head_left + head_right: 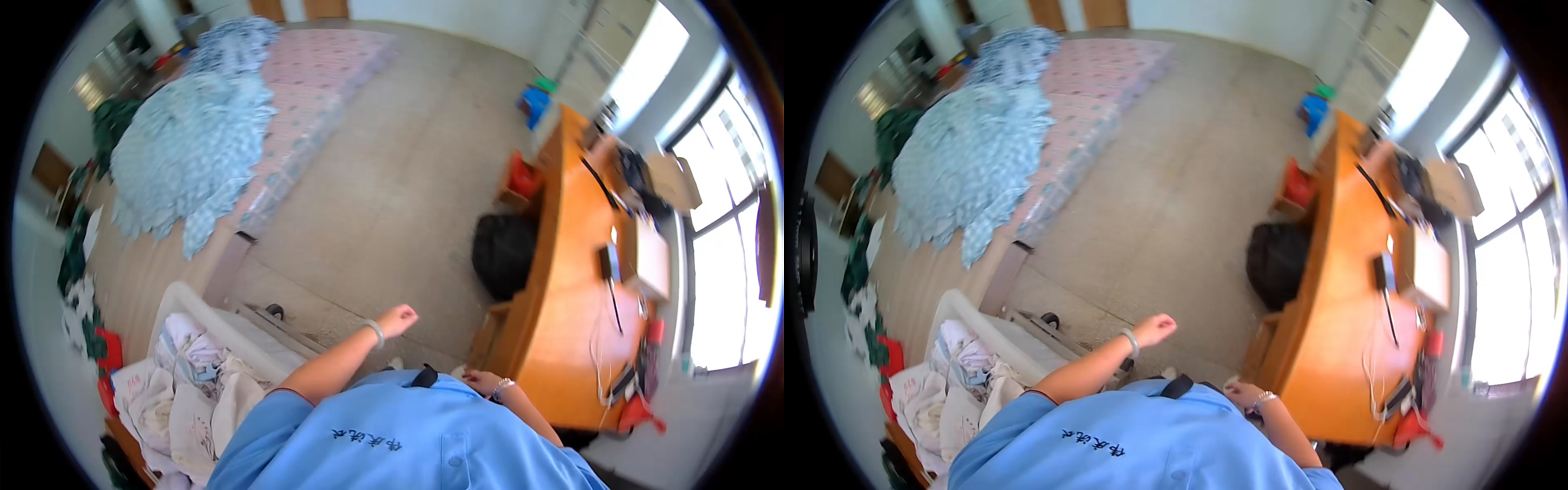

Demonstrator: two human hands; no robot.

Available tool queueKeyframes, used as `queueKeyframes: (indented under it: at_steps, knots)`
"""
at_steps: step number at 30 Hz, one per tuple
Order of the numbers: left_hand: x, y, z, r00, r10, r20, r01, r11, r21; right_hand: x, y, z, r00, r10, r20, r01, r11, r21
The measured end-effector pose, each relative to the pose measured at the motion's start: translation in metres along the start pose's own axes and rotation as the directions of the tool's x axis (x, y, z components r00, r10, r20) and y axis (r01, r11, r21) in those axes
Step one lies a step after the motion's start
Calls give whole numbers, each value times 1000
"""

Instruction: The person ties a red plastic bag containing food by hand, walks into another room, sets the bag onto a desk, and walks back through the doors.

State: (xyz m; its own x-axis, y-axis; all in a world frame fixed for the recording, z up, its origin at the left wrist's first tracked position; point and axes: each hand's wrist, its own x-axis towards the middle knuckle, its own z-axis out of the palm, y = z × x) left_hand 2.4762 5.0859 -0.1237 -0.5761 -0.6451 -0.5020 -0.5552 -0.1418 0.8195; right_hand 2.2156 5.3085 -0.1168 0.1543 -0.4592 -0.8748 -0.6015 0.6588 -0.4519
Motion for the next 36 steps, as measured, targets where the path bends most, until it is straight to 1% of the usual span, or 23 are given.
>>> queueKeyframes:
  at_steps: [1,3,5,7,9,10,11,12,13,14,16,19,20,22,23,25,27,29,30,31,33,35,36]
  knots:
    - [3,-2,-7,999,35,-19,-35,999,12,15,-5,-11,999,-41,9,41,999,-35]
    - [10,-8,-25,999,42,-19,-42,999,-24,60,13,-28,959,-253,-131,231,959,-164]
    - [36,-46,-38,998,44,-43,-46,998,-36,79,7,-60,957,-215,-196,182,967,-177]
    - [57,-84,-59,997,-5,-82,11,997,73,112,26,-89,945,-185,-268,132,970,-202]
    - [68,-109,-92,992,-59,-111,71,992,108,101,-8,-129,973,62,-224,-73,996,-42]
    - [77,-132,-107,981,-112,-157,127,988,85,133,25,-147,966,-107,-233,60,978,-202]
    - [82,-146,-126,961,-228,-158,238,970,46,172,67,-165,932,-274,-236,177,915,-363]
    - [78,-133,-148,889,-417,-187,420,907,-29,165,49,-194,960,-132,-248,59,958,-280]
    - [83,-149,-163,801,-564,-203,522,823,-226,171,28,-224,967,-35,-251,-23,975,-223]
    - [94,-186,-173,725,-638,-260,555,765,-328,177,9,-255,965,38,-261,-85,981,-174]
    - [93,-153,-202,577,-762,-294,645,646,-408,191,-29,-319,950,150,-273,-179,980,-86]
    - [129,-117,-228,499,-835,-230,533,505,-679,206,-115,-413,915,267,-302,-262,963,58]
    - [148,-104,-235,538,-806,-247,523,549,-652,245,-113,-453,947,174,-270,-168,985,43]
    - [198,-72,-247,615,-738,-278,488,633,-601,288,-151,-516,946,137,-293,-91,983,162]
    - [224,-60,-253,633,-733,-250,470,620,-628,308,-172,-549,944,114,-311,-45,975,219]
    - [286,-42,-263,678,-707,-201,432,604,-670,340,-228,-606,936,41,-349,17,986,163]
    - [343,-56,-290,803,-576,-156,471,772,-427,378,-271,-652,920,-15,-392,44,997,65]
    - [389,-68,-325,890,-428,-155,405,900,-158,409,-306,-681,925,-42,-379,113,980,167]
    - [410,-58,-355,906,-406,-121,398,914,-80,417,-319,-699,920,-46,-388,143,963,226]
    - [428,-44,-397,870,-477,-122,465,878,-113,424,-333,-715,933,-36,-357,113,974,197]
    - [470,-12,-471,744,-643,-178,591,759,-273,434,-354,-749,958,-5,-288,42,992,123]
    - [534,12,-547,631,-737,-243,644,672,-365,431,-372,-793,949,-17,-316,56,992,116]
    - [570,26,-584,698,-680,-226,634,733,-248,434,-378,-805,948,-24,-317,64,991,116]
